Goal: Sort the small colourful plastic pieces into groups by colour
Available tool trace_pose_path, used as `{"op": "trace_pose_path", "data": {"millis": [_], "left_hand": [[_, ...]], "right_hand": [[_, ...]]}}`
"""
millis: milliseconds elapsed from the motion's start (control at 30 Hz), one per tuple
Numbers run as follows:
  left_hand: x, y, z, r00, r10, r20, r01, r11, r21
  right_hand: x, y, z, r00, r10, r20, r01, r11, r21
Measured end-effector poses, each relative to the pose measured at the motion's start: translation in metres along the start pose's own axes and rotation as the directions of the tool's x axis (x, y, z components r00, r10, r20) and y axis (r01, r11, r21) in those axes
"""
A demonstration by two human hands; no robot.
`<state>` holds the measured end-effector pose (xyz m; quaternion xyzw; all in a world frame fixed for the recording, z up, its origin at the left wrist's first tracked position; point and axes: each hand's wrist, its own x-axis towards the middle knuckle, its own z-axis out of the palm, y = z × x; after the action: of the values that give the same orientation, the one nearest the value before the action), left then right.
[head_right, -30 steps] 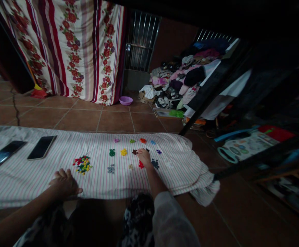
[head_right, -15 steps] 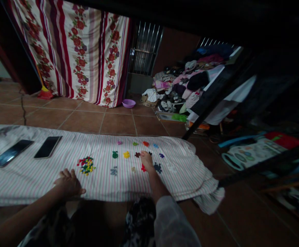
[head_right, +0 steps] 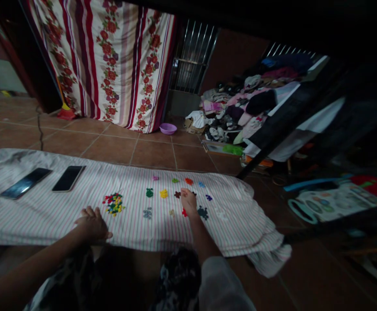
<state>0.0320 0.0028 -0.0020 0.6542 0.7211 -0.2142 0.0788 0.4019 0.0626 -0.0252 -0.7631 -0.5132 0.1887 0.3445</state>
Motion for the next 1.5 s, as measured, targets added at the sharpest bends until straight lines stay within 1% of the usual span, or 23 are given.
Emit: {"op": "trace_pose_path", "data": {"millis": [100, 200, 300, 433, 567, 633, 733, 867, 933, 1033, 1133, 1333, 1500], "left_hand": [[-0.003, -0.001, -0.005, 0.999, 0.013, 0.033, -0.013, 1.0, -0.018], [-0.002, -0.002, -0.007, 0.997, 0.002, 0.077, -0.001, 1.0, -0.015], [0.002, -0.003, -0.004, 0.997, -0.005, 0.077, 0.009, 0.999, -0.05], [0.001, -0.005, -0.003, 0.998, 0.0, 0.071, 0.005, 0.997, -0.075], [-0.003, -0.006, -0.006, 0.998, 0.017, 0.061, -0.011, 0.996, -0.093], [-0.003, -0.006, -0.006, 0.998, 0.015, 0.057, -0.009, 0.994, -0.109], [-0.003, -0.006, -0.005, 0.999, 0.019, 0.038, -0.014, 0.993, -0.12], [-0.003, -0.006, -0.003, 0.999, 0.042, 0.009, -0.04, 0.993, -0.115], [-0.005, -0.007, -0.004, 0.999, 0.051, 0.016, -0.049, 0.994, -0.097], [-0.006, -0.008, -0.005, 0.997, 0.073, 0.014, -0.071, 0.994, -0.085], [-0.005, -0.009, -0.003, 0.997, 0.076, -0.007, -0.076, 0.992, -0.104], [-0.003, -0.008, 0.001, 0.996, 0.084, -0.013, -0.085, 0.993, -0.083], [-0.002, -0.007, -0.001, 0.997, 0.076, 0.004, -0.075, 0.995, -0.072]], "right_hand": [[-0.013, -0.02, 0.008, 0.999, -0.002, 0.044, -0.001, 0.996, 0.088], [-0.032, -0.043, 0.023, 0.991, -0.068, 0.116, 0.052, 0.99, 0.134], [-0.051, -0.067, 0.039, 0.971, -0.135, 0.198, 0.104, 0.981, 0.162], [-0.071, -0.099, 0.061, 0.915, -0.256, 0.313, 0.21, 0.962, 0.173], [-0.083, -0.126, 0.087, 0.845, -0.355, 0.4, 0.303, 0.934, 0.188], [-0.085, -0.136, 0.101, 0.815, -0.404, 0.416, 0.368, 0.915, 0.168], [-0.087, -0.151, 0.118, 0.786, -0.441, 0.432, 0.458, 0.886, 0.071], [-0.084, -0.17, 0.136, 0.749, -0.419, 0.514, 0.511, 0.858, -0.045], [-0.081, -0.177, 0.145, 0.734, -0.393, 0.554, 0.524, 0.846, -0.094], [-0.079, -0.184, 0.157, 0.729, -0.348, 0.589, 0.534, 0.828, -0.173], [-0.077, -0.187, 0.165, 0.739, -0.316, 0.595, 0.53, 0.818, -0.223], [-0.072, -0.193, 0.167, 0.759, -0.264, 0.595, 0.518, 0.799, -0.307], [-0.069, -0.198, 0.17, 0.773, -0.247, 0.584, 0.496, 0.809, -0.315]]}}
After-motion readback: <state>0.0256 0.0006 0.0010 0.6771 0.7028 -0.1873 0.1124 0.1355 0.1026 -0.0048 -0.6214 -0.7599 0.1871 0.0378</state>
